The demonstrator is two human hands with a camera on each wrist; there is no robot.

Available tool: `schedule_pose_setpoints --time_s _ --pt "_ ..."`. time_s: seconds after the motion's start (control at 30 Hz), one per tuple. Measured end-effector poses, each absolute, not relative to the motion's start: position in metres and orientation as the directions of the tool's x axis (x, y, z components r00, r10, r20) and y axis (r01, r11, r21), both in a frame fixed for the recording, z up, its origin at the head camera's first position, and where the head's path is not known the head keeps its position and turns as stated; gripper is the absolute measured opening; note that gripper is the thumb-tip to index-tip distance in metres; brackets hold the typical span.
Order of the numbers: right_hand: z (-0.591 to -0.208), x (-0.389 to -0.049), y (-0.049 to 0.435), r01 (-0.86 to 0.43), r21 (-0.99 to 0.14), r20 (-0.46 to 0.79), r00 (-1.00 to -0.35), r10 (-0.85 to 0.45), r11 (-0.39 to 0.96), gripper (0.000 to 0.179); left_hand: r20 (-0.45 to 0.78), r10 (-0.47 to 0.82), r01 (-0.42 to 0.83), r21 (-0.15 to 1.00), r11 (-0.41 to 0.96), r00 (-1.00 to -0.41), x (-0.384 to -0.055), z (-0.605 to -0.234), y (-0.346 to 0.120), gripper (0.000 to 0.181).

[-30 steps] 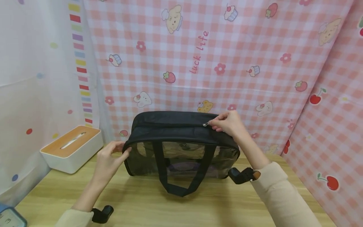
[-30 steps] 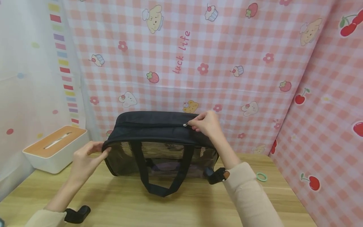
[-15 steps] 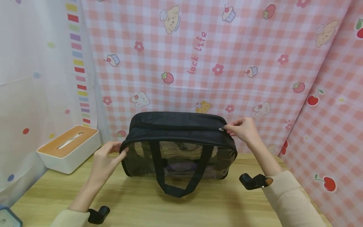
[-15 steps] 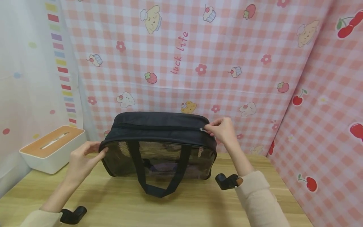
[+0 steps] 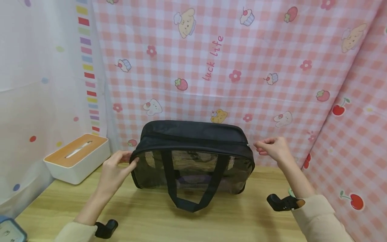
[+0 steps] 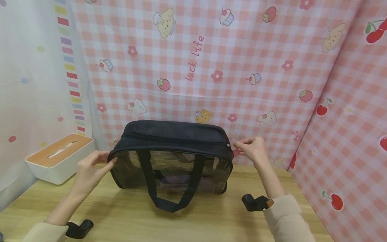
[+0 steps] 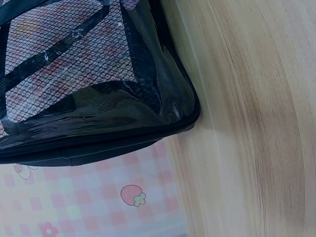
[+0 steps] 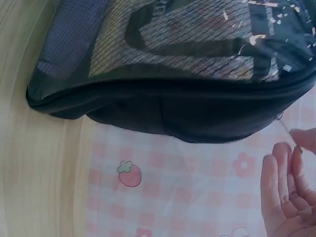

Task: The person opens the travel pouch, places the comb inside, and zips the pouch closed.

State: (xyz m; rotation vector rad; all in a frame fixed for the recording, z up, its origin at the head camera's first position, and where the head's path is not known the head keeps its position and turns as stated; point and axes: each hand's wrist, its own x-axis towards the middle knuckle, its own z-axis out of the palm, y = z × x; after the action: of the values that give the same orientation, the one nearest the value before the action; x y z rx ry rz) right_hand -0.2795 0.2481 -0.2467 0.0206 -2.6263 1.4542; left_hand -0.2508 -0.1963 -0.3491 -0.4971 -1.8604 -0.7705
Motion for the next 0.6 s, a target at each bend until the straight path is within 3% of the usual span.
schedule_pose_setpoints --time_s 0.3,0.6 --pt "-0.269 -0.281 0.265 0.011 -0.880 0.052 -0.992 0.119 0.475 0.033 0.922 -0.010 0.644 0.278 0.712 -0.387 -0.251 -0.350 -0.194 0.026" --pt "-0.308 -0.296 0.282 0.086 -0.922 -0.065 -0.996 0.069 0.376 0.042 0.929 -0.021 0.645 0.273 0.714 -0.370 -0.250 -0.347 -0.192 0.027"
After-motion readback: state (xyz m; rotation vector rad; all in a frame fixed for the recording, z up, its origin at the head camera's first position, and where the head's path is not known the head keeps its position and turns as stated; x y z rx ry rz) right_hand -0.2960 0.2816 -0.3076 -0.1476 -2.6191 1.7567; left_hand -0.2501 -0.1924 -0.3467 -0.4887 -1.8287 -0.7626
